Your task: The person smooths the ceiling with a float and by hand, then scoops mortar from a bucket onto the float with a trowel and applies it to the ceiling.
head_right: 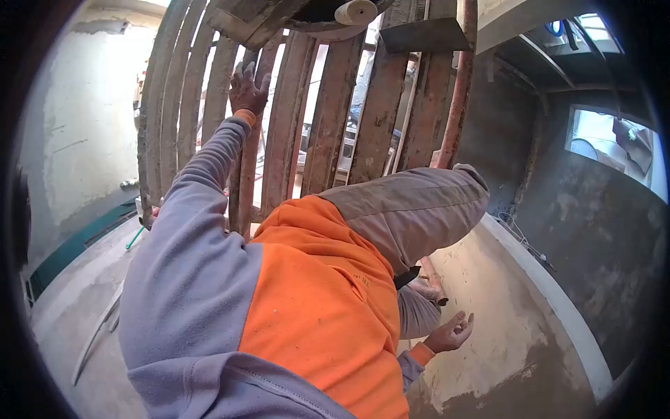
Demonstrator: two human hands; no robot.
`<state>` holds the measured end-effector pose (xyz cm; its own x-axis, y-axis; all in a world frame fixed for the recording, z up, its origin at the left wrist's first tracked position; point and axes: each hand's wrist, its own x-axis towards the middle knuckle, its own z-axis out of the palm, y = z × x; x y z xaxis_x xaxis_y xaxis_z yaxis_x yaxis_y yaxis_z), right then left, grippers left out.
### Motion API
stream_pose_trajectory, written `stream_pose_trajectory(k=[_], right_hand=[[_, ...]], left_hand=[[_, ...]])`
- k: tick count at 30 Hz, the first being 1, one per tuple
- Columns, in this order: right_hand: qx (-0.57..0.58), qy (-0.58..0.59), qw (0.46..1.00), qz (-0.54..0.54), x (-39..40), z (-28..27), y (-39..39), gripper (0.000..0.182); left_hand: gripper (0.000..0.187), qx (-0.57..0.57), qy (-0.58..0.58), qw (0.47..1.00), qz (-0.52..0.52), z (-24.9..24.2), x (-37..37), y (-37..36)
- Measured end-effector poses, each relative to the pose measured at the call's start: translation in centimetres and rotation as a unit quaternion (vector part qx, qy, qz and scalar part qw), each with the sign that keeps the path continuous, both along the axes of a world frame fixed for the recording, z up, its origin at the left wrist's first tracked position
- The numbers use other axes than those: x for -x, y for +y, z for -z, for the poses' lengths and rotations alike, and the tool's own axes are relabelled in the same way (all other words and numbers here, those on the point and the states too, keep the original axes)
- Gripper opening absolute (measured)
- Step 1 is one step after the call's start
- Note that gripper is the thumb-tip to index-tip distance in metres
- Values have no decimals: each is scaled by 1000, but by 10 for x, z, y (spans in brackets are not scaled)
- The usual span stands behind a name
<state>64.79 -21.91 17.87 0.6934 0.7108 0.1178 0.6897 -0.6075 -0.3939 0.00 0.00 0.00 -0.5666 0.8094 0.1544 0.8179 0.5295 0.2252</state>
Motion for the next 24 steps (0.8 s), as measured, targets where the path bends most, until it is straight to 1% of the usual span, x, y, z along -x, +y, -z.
stream_pose_trajectory(k=[2,5,8,11,14,24], right_hand=[[-30,-3,999,-14,2,0,3,49],[-41,-22,998,-40,6,-1,6,50],[-38,-4,999,-25,4,1,3,50],[-42,-15,999,-26,13,-6,7,50],[-29,-15,999,-15,-2,3,-2,50],[-42,0,999,-11,18,-6,7,54]], left_hand=[[64,-2,6,1000,0,0,-1,0],[64,2,1,1000,-4,-1,0,-2],[64,3,7,1000,-5,-1,1,-2],[64,3,1,1000,-1,1,3,-3],[64,-6,14,1000,6,6,4,-3],[64,2,7,1000,1,8,5,-3]])
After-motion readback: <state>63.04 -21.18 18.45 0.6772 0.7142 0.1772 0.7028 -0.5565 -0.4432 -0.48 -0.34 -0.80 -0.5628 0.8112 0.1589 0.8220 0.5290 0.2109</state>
